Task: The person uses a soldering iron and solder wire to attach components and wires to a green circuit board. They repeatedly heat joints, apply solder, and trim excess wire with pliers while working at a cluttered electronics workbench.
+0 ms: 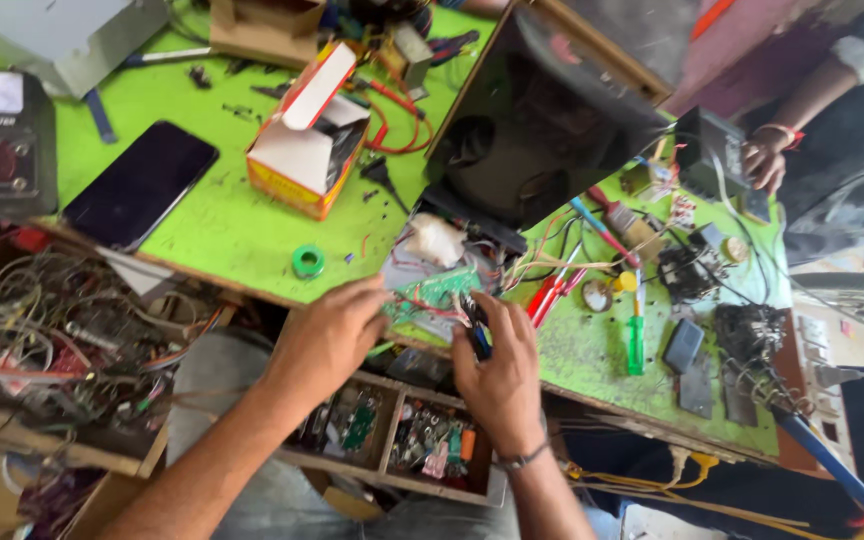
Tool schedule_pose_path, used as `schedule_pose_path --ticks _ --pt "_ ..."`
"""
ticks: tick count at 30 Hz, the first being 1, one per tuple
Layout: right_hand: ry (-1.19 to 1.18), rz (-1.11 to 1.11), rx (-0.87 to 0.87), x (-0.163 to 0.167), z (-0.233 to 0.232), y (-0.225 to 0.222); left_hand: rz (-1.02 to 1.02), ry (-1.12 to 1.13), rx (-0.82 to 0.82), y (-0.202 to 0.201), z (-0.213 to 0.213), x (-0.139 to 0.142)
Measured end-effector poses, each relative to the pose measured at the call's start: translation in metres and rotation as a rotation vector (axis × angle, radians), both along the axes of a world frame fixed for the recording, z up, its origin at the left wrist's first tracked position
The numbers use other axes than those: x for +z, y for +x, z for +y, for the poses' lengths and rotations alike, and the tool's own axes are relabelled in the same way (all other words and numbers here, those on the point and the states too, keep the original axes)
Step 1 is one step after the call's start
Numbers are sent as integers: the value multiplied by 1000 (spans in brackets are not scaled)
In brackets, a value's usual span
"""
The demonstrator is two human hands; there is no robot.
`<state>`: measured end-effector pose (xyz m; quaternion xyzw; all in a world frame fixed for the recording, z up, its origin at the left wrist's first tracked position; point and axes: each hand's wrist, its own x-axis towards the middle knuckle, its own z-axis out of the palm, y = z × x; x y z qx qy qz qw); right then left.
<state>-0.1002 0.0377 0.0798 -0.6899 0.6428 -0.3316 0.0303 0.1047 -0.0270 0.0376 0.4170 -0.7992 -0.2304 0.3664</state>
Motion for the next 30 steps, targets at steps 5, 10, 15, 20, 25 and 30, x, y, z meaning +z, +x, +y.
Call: schedule_pose_path --ticks 5,10,15,20,25,30 --pt "193 316 88 0 20 21 108 125 27 1 5 -10" --pt "113 460 32 -1 12 36 53 89 34 -7 9 -13" --pt "153 503 7 0 9 42 40 102 20 -6 8 -12" --pt "182 497 1 -1 7 48 58 75 16 -8 8 -12" --pt "219 466 -5 1 2 49 77 38 15 -8 8 -10" --pt "217 449 2 -2 1 48 99 53 -10 -8 9 -9"
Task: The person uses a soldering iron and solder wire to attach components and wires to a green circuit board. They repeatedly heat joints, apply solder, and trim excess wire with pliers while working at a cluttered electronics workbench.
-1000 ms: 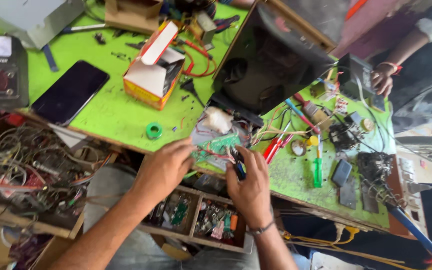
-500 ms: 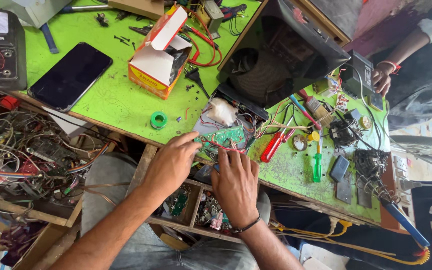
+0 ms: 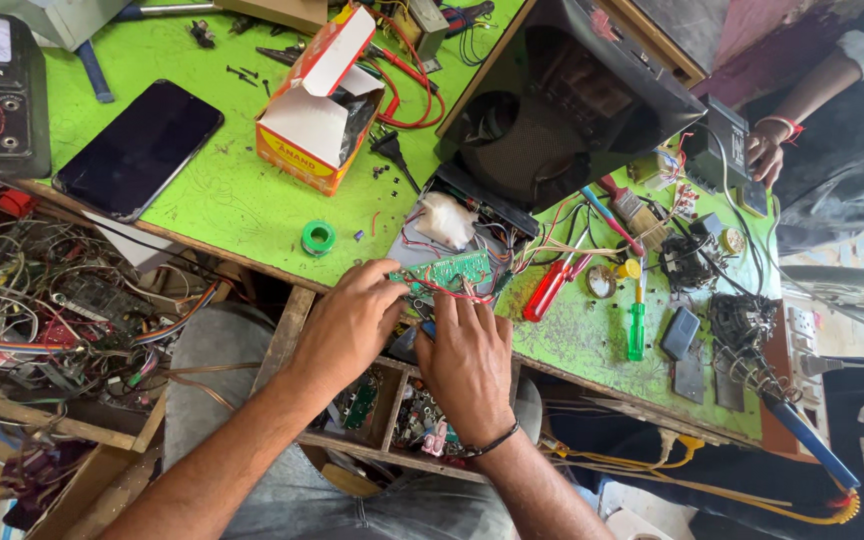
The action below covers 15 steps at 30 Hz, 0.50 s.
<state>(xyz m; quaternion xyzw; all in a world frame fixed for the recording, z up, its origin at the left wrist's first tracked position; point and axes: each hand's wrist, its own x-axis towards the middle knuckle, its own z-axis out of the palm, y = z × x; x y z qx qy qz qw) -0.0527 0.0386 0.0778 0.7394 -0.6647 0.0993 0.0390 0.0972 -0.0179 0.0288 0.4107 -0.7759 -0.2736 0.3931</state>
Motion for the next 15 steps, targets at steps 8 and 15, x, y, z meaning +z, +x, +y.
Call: schedule_pose_path --ticks 8,15 --pt "-22 7 5 2 -1 1 -55 -109 43 -5 4 4" --pt "5 -26 -1 -4 -3 -2 -48 -92 40 -4 -1 3"
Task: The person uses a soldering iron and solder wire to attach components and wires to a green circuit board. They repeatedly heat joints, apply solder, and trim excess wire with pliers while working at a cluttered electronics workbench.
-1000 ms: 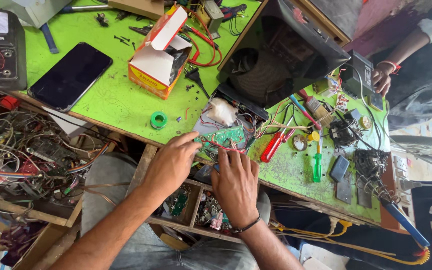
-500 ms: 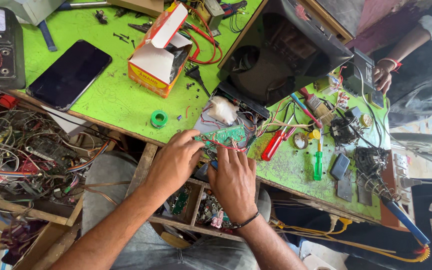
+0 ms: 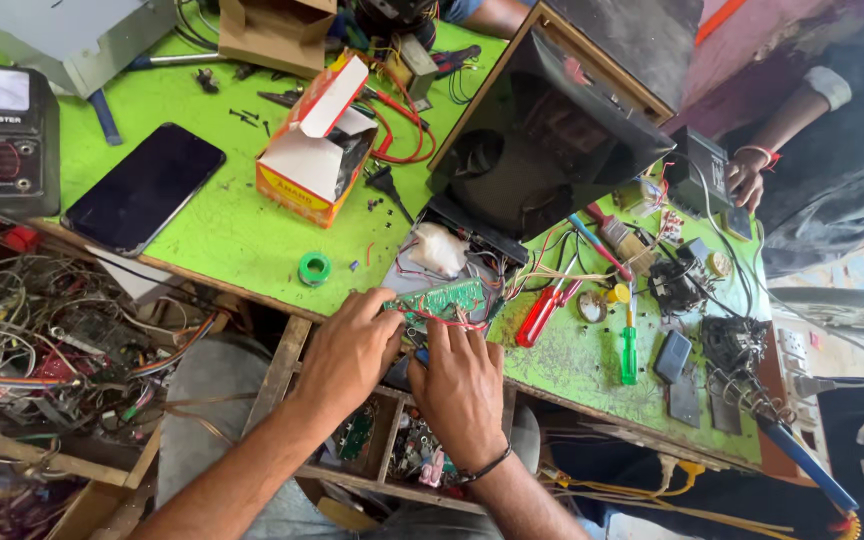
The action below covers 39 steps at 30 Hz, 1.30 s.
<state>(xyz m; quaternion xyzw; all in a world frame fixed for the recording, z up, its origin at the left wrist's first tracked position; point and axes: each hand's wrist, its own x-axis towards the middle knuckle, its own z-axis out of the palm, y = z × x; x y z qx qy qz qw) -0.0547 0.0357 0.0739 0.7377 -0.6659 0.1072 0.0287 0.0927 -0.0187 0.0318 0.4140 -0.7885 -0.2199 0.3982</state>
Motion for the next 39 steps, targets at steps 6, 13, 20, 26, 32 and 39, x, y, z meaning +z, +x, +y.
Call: schedule_pose_path --ticks 6,13,20,26,32,39 --pt "85 -31 -30 -8 -5 -7 -59 -88 25 -4 0 -2" --pt "-129 18 35 0 8 -8 -53 144 -9 -4 -8 4" --pt "-122 32 -11 -4 18 0 38 73 -112 22 -17 0" --pt "-127 34 -1 -7 13 7 -13 83 -96 22 -14 1" --pt "-96 22 -10 -10 9 9 -51 3 -90 21 -13 -3" --pt "-81 18 -6 -10 7 9 -39 -25 -93 21 -12 -4"
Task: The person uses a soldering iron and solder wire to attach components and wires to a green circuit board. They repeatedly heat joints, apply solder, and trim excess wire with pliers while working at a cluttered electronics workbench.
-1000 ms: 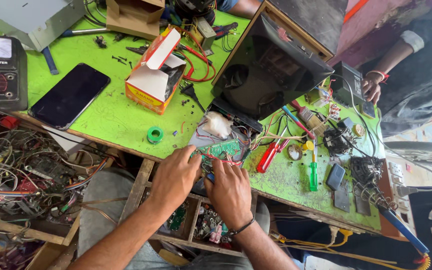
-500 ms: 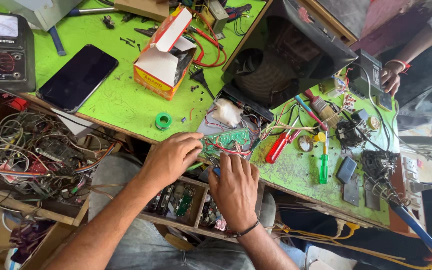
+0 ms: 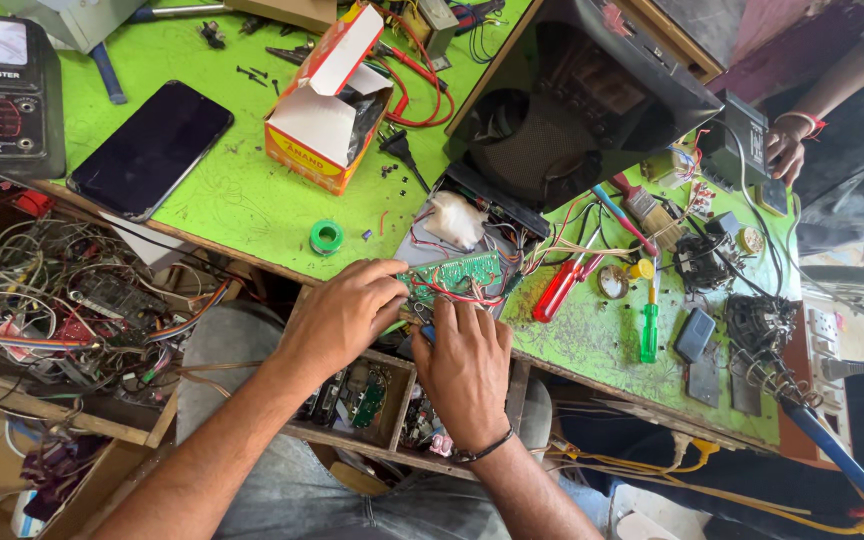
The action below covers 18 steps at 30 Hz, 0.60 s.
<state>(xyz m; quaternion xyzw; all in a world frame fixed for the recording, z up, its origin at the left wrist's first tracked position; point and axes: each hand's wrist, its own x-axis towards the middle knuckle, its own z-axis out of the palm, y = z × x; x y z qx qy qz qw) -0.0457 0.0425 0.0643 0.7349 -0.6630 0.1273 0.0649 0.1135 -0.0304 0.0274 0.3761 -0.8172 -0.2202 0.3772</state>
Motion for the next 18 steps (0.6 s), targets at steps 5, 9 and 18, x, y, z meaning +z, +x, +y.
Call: schedule_pose_path --ticks 5,9,18 --pt "-1 -15 7 1 -1 0 -12 -2 -3 -1 2 1" --pt "5 -29 5 0 -2 -1 -33 -9 0 -1 3 4" --pt "-11 -25 38 -9 -5 -9 -53 -47 12 -3 4 7"
